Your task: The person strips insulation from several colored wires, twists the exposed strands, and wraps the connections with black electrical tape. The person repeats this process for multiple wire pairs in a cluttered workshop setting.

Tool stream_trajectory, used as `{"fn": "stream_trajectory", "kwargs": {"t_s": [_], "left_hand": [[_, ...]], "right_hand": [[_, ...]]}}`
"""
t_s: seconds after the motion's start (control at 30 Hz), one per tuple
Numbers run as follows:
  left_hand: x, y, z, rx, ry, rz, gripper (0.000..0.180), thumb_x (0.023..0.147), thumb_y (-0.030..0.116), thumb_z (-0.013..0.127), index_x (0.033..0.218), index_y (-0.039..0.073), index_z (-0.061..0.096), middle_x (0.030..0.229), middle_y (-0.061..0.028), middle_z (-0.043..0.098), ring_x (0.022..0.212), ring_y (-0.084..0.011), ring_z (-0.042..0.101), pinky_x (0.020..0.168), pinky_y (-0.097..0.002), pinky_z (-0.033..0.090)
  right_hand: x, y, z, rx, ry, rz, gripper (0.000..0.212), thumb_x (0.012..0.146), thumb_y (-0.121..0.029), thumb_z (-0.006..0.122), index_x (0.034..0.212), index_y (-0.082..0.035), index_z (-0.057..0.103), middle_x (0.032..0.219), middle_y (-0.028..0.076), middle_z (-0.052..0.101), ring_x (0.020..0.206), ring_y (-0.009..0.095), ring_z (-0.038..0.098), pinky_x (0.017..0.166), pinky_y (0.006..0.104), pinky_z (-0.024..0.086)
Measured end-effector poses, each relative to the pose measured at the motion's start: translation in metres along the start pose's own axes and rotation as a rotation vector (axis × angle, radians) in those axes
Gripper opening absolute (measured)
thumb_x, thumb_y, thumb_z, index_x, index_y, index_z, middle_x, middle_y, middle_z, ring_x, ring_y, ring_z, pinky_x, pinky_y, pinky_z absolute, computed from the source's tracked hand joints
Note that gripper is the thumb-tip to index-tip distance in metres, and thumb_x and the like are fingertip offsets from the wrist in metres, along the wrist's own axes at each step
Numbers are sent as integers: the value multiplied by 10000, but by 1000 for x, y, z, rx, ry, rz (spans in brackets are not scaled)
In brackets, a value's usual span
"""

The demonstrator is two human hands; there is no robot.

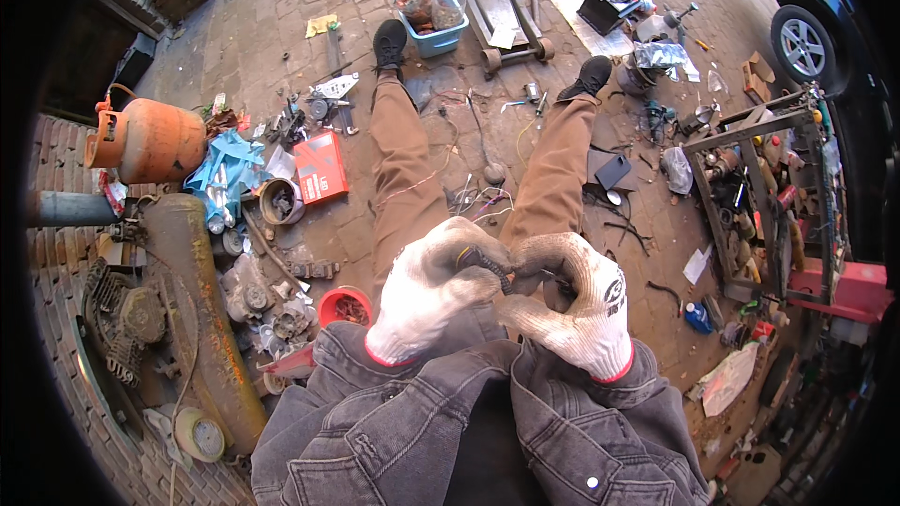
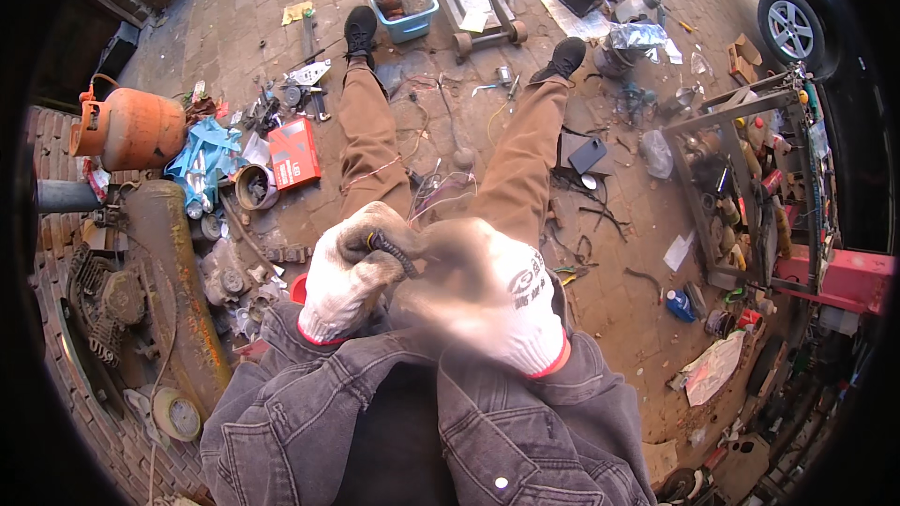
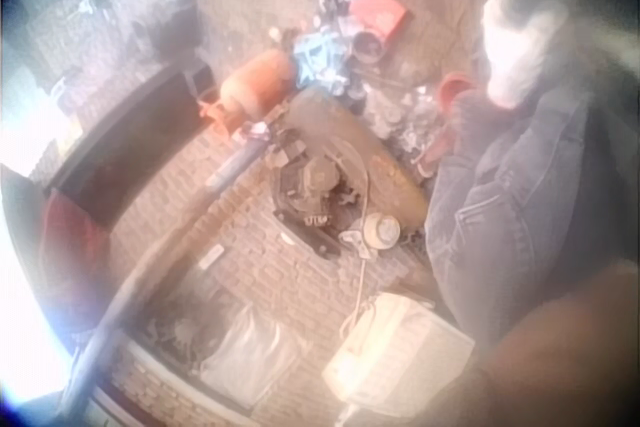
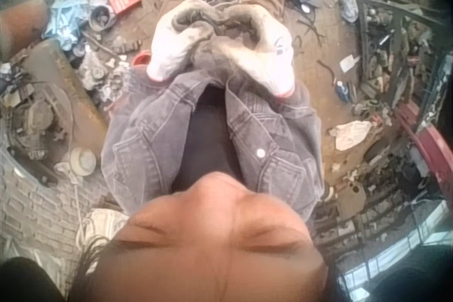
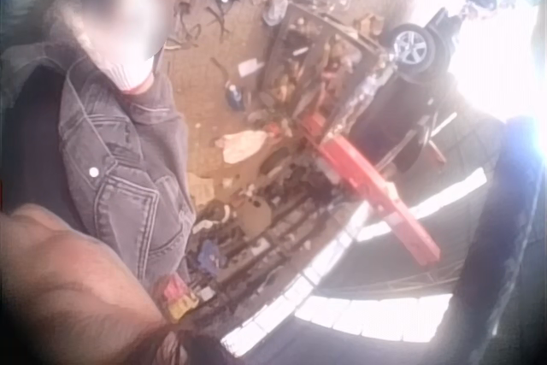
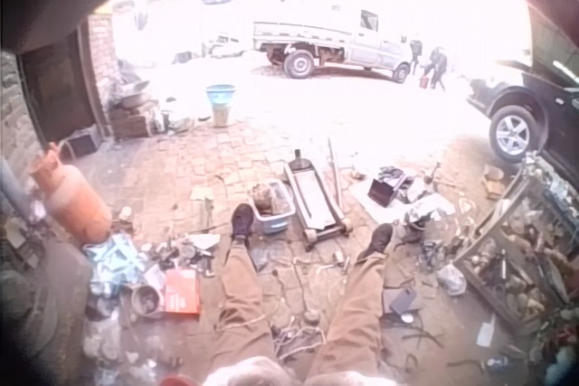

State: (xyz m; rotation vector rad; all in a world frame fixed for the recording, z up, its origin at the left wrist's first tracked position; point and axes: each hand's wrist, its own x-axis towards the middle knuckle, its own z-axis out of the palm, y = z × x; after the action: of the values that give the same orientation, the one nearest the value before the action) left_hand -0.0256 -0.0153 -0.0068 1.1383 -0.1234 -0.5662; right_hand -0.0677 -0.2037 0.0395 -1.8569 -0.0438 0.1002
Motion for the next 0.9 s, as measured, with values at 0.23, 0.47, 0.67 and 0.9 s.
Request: {"fn": "stream_trajectory", "kwargs": {"t_s": [0.23, 0.47, 0.67, 0.9], "left_hand": [[2, 4, -1, 306, 21, 186, 257, 814, 113, 747, 1043, -4, 734, 962, -90, 655, 867, -168, 636, 777, -303, 510], [-1, 17, 0, 539, 16, 135, 263, 846, 127, 698, 1042, -47, 721, 890, -81, 674, 829, -160, 644, 772, -280, 499], [-1, 16, 5, 634, 16, 191, 253, 863, 36, 695, 1108, -25, 717, 978, -134, 729, 867, -177, 686, 790, -297, 527], [-9, 18, 2, 137, 68, -44, 223, 873, -32, 657, 1087, -42, 720, 990, -87, 720, 868, -122, 664, 783, -262, 529]], "right_hand": [[4, 9, -13, 87, -23, 17, 256, 791, 1, 720, 1040, 17, 663, 818, 46, 686, 688, 71, 604, 629, 224, 482], [8, 15, -31, 458, -31, 262, 207, 872, -91, 692, 1054, 8, 684, 967, 41, 681, 857, 108, 617, 783, 260, 502], [8, 22, -29, 554, 27, 239, 200, 849, -88, 705, 1015, 13, 660, 950, 59, 670, 795, 114, 606, 721, 256, 491], [10, 30, -24, 556, 8, 177, 328, 843, -76, 741, 1154, -8, 663, 993, 50, 681, 861, 110, 617, 770, 277, 517]]}}
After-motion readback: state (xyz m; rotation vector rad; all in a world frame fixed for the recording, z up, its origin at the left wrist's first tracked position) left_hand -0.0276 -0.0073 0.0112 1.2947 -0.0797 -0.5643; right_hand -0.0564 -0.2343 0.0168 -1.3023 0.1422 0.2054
